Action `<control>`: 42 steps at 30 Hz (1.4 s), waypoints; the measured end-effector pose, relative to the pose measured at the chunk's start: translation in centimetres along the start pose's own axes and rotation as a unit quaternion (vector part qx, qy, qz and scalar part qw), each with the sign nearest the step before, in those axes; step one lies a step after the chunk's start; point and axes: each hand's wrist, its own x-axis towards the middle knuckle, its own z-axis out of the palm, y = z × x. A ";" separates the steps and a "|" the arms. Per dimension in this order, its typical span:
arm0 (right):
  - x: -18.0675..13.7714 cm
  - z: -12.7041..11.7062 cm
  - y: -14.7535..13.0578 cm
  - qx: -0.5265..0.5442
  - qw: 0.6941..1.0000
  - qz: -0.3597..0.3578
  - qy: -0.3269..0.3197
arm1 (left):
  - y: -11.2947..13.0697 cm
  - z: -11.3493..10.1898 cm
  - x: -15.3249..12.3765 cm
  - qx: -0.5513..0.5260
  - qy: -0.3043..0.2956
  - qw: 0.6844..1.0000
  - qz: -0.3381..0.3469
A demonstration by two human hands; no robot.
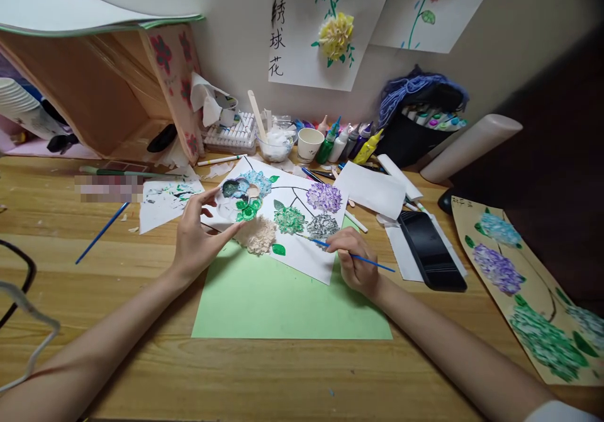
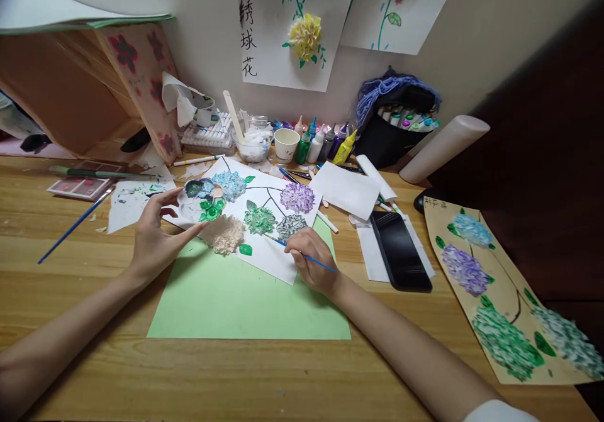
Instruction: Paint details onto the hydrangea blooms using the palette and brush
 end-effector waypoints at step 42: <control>-0.1 0.5 0.1 0.019 1.000 -0.007 -0.021 | 0.1 0.4 -0.3 -0.009 -0.007 0.999 0.033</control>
